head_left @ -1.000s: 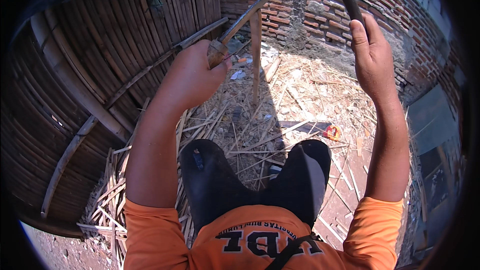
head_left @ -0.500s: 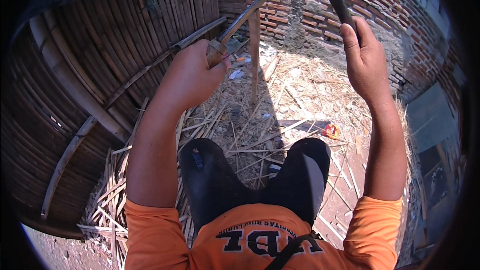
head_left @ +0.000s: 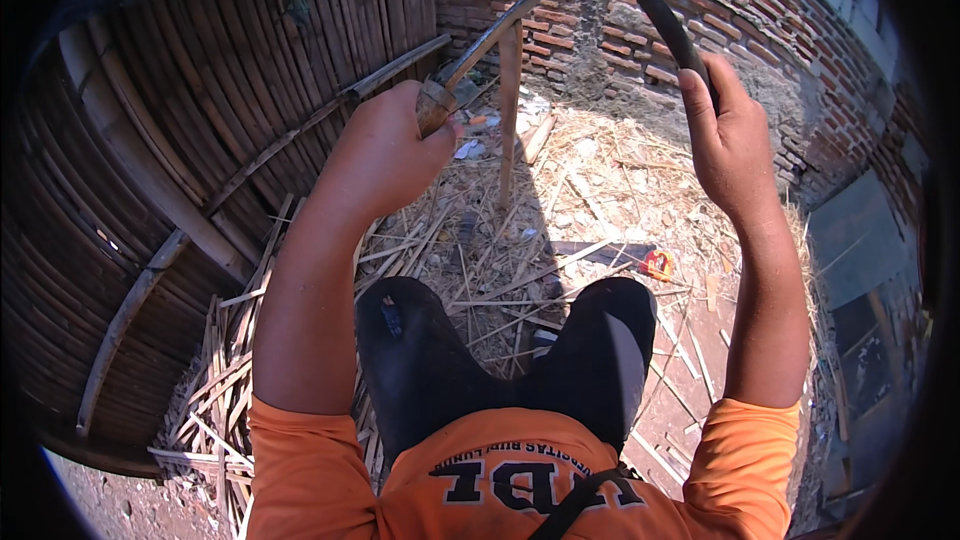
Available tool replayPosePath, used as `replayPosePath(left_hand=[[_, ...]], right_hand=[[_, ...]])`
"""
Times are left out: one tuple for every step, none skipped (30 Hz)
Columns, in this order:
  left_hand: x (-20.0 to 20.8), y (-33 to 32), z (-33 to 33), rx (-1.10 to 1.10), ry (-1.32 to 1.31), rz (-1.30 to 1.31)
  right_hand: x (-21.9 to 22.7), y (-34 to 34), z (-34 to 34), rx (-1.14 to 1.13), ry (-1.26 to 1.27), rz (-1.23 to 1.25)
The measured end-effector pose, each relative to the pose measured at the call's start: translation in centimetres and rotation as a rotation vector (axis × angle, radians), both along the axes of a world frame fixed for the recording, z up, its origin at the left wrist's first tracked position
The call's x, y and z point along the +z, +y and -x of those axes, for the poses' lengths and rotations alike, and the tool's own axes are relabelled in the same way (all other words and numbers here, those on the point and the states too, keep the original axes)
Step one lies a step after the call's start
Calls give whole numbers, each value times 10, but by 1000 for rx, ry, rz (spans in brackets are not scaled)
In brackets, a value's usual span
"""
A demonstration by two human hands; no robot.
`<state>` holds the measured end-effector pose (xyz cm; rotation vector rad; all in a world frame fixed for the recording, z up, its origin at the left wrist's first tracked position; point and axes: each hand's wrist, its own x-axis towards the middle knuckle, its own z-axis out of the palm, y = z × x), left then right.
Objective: The person uses a curved blade and a hammer to split a length of bamboo into thin strips, then shaves the surface of the strips by hand with a blade while sitting on the ground.
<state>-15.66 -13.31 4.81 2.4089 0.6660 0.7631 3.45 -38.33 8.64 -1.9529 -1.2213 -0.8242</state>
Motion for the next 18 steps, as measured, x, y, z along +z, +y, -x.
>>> replayPosePath(left_hand=[[-1,-1,0,2,-29,-14],[-1,-2,0,4,-58,-28],[3,-2,1,17,-20,-6],[8,-3,3,30,18,18],[12,-4,4,43,55,41],[10,-2,4,44,41,38],[6,1,3,44,28,36],[3,3,3,45,14,35],[1,4,4,30,3,26],[0,3,4,15,-7,18],[-1,3,5,-1,-18,10],[-1,3,5,0,-11,7],[0,2,5,2,-4,5],[0,1,5,4,3,1],[3,-2,5,7,8,15],[7,-6,5,10,13,28],[9,-8,5,13,19,42],[7,-5,5,19,21,28]], right_hand=[[-7,4,-2,-15,22,47],[-12,7,-3,-29,44,93],[-9,6,-3,-21,59,91],[-5,4,-2,-12,73,89],[-2,2,-2,-3,88,88],[-1,0,-5,24,13,27],[3,0,-5,73,5,-65],[9,-1,-3,121,-3,-157],[14,-2,-2,180,8,-216],[18,-1,-3,237,18,-274],[19,0,-8,298,44,-299],[23,-1,-7,240,6,-258],[18,4,-5,162,-14,-201],[10,11,-4,85,-35,-145],[6,13,-9,-26,-9,87],[-2,19,-8,9,36,70],[2,15,-7,4,36,71],[7,14,-7,9,37,71]])
